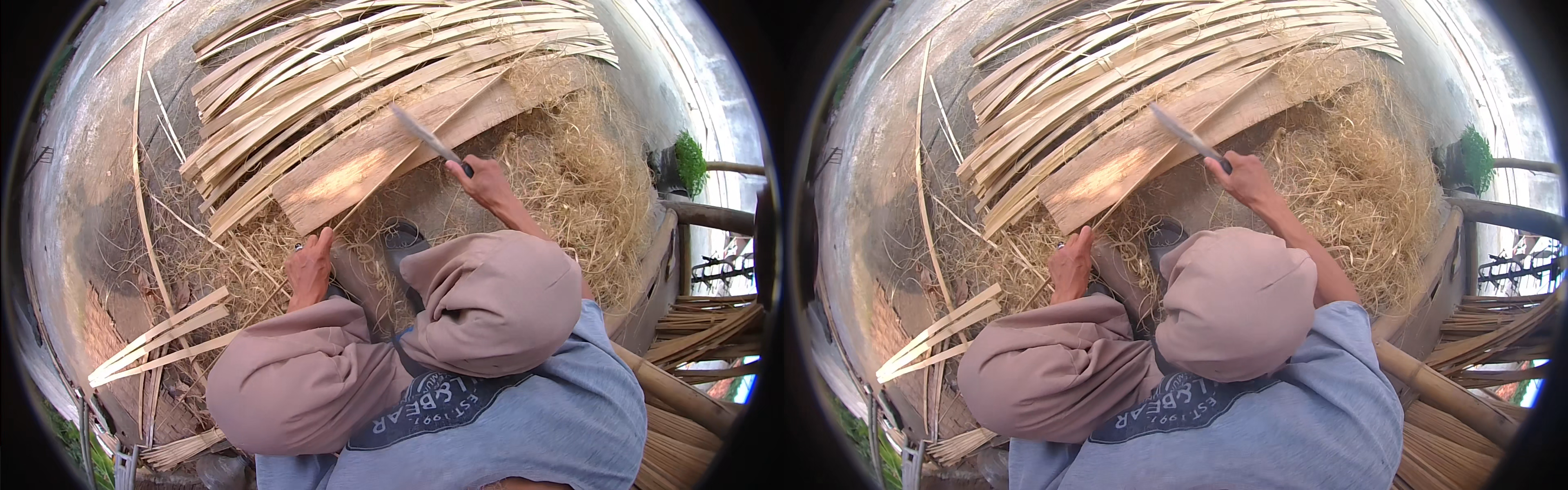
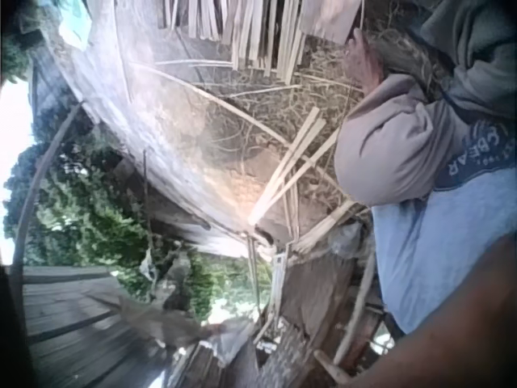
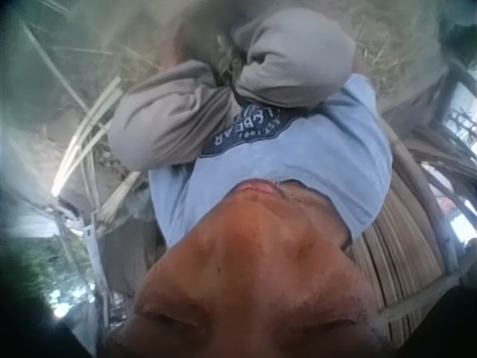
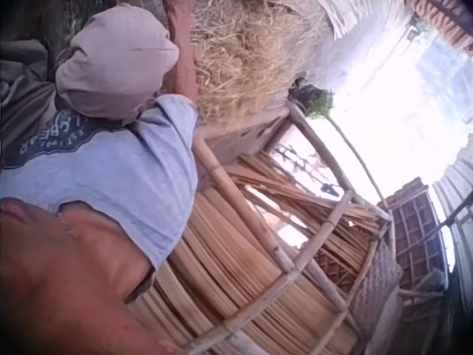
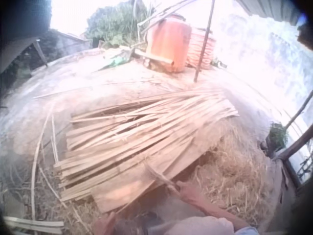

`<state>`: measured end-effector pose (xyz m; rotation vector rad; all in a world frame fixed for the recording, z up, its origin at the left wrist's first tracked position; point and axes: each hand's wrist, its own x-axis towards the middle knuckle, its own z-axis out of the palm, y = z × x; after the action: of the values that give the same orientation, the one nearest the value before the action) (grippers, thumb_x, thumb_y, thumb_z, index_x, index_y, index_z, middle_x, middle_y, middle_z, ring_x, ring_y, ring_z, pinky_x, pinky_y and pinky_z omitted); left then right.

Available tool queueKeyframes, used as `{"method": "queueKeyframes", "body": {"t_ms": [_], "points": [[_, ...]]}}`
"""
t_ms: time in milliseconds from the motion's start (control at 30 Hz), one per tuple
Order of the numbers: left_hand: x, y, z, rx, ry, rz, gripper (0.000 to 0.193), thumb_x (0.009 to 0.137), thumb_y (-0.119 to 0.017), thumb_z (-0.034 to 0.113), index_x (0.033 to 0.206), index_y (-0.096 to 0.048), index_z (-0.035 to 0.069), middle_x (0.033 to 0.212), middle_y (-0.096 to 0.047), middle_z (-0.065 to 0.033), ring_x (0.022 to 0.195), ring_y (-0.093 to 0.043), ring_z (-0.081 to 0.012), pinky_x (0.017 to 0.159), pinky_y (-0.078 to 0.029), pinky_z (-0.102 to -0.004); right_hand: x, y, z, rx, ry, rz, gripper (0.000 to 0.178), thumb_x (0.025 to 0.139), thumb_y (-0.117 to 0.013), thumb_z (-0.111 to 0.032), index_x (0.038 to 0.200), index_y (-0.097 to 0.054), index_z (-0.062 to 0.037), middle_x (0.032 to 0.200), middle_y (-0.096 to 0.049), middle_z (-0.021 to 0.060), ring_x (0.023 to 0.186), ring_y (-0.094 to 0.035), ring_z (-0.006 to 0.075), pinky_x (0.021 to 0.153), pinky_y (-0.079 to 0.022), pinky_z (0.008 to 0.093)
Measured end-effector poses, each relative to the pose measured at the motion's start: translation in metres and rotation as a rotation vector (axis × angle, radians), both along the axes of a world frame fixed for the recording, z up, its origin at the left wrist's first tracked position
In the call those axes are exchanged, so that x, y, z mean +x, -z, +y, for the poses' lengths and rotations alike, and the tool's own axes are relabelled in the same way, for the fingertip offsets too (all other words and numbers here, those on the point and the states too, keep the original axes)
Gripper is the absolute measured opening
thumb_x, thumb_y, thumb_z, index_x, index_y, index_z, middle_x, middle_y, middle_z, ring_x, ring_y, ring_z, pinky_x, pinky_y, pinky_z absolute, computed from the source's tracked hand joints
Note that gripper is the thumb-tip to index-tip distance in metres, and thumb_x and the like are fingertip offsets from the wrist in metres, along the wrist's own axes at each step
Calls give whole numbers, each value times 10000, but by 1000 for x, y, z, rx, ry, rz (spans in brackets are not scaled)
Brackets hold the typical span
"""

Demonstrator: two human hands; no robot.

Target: The person sits on a straw-covered floor and uses a knife to split long bamboo strips into thinner slats on a wooden board. The person repeatedly positions each strip, splits it, and places the resulting slats into a growing pile.

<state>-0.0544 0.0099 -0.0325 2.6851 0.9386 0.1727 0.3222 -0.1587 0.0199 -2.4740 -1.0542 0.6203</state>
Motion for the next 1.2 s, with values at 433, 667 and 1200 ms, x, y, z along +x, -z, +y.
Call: {"method": "queueKeyframes", "body": {"t_ms": [433,667,1200], "points": [[-92,-7,15,137,56,187,366,918,-681,225,1270,-595,172,1009,-661,-53,666,-660,-300,629,-491,-441,170,31,-69,40,452,-228,727,998,-540,-644,725,-631,23,686,-643,250,704,-655,432,677,-487,515],[-66,-13,2,-395,-210,-96,302,954,-738,358,1072,-682,85,803,-676,-67,557,-593,-234,581,-462,-372,82,78,-28,166,408,-111,701,1004,-566,-602,728,-624,40,682,-618,272,662,-622,432,664,-470,502],[3,-45,45,-1229,-306,-15,391,1011,-705,402,799,-621,84,607,-518,43,500,-418,-50,457,-297,-251,-49,46,4,163,195,91,560,997,-633,-551,805,-619,-24,718,-665,236,704,-686,422,642,-517,503]]}}
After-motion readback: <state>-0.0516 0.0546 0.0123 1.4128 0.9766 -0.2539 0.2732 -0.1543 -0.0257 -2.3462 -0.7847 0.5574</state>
